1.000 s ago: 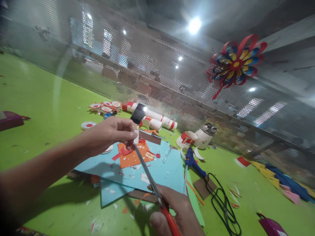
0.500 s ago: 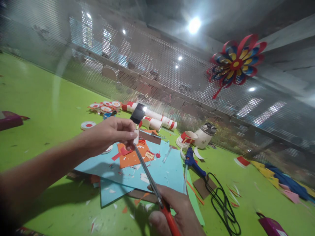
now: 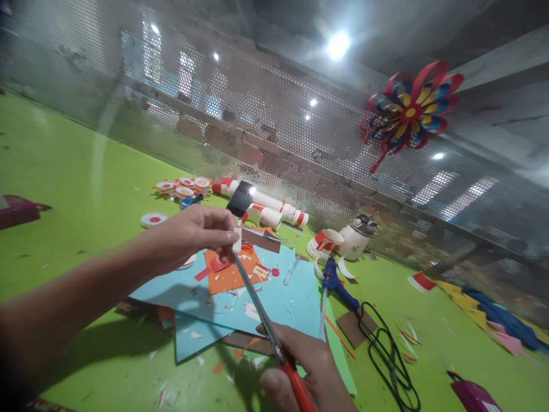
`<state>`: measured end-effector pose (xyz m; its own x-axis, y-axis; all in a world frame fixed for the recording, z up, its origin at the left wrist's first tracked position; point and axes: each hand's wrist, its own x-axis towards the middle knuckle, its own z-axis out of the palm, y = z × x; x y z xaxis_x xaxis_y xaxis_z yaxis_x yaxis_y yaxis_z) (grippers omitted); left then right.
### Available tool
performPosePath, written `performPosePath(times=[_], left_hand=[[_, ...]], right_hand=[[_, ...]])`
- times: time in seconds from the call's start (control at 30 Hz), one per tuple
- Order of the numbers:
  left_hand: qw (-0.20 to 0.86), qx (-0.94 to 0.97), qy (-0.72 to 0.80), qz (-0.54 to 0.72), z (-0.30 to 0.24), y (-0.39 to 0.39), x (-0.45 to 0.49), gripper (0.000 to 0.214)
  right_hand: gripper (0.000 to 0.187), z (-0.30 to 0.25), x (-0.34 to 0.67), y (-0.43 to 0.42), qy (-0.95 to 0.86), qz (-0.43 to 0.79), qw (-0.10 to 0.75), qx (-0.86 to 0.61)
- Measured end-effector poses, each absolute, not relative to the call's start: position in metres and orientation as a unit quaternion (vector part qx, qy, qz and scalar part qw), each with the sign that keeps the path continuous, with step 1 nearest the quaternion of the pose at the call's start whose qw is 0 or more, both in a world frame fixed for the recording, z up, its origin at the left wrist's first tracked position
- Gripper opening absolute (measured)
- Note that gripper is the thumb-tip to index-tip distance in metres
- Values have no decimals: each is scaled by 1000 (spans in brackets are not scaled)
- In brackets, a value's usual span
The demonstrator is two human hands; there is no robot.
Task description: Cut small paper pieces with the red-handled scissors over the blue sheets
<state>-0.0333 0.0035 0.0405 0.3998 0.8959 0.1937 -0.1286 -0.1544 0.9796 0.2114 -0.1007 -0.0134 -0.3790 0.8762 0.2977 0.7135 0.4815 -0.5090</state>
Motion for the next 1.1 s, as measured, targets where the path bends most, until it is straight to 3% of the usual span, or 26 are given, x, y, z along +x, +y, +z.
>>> performPosePath(times=[0.4,0.7,0.93,1.1], left_hand=[[570,609,320,449,41,3,-33,16],[573,610,317,446,39,4,-32,16],[571,612,325,441,40,3,-32,16],[554,617,317,461,40,5,-32,15]], right_hand=[[48,-8,203,-98,-807,224,302,-455],[51,-9,207,-99,-810,205,270,-479],[42,1,198,-94,-814,276,284,-424],[51,-10,202,-92,-823,237,269,-440]])
